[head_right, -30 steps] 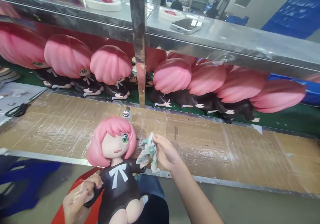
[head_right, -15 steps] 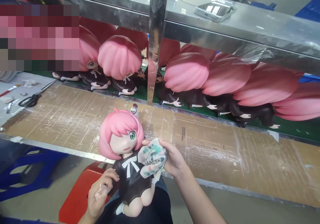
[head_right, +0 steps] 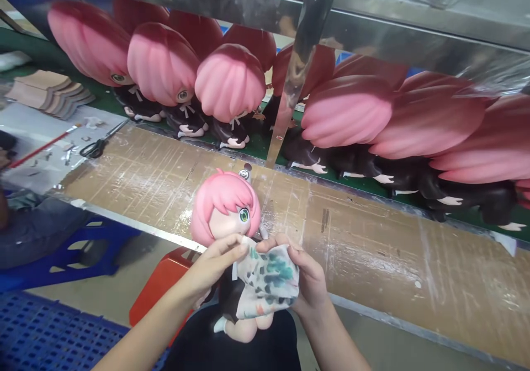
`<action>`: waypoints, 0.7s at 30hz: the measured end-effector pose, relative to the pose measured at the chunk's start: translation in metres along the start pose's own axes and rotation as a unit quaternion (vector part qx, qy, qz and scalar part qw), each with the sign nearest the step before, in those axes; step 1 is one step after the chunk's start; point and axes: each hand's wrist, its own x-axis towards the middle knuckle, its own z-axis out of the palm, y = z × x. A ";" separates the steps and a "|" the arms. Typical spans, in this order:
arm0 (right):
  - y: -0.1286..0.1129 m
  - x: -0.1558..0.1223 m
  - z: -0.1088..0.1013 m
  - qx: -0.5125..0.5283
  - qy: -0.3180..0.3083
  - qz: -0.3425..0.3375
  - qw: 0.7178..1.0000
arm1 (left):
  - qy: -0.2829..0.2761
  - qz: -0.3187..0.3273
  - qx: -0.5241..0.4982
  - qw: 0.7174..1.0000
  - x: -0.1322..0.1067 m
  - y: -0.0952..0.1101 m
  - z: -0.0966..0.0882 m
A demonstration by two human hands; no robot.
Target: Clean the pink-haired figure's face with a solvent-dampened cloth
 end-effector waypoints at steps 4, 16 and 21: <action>-0.010 -0.008 -0.018 -0.083 0.007 -0.038 0.996 | 0.058 0.049 -0.001 0.997 0.007 0.010 0.004; -0.018 0.013 -0.015 -0.315 0.065 -0.139 0.937 | 0.133 0.159 0.158 0.965 0.009 0.069 -0.012; -0.030 0.021 -0.007 -0.358 0.006 -0.150 0.922 | 0.061 0.118 0.141 0.981 0.008 0.089 -0.010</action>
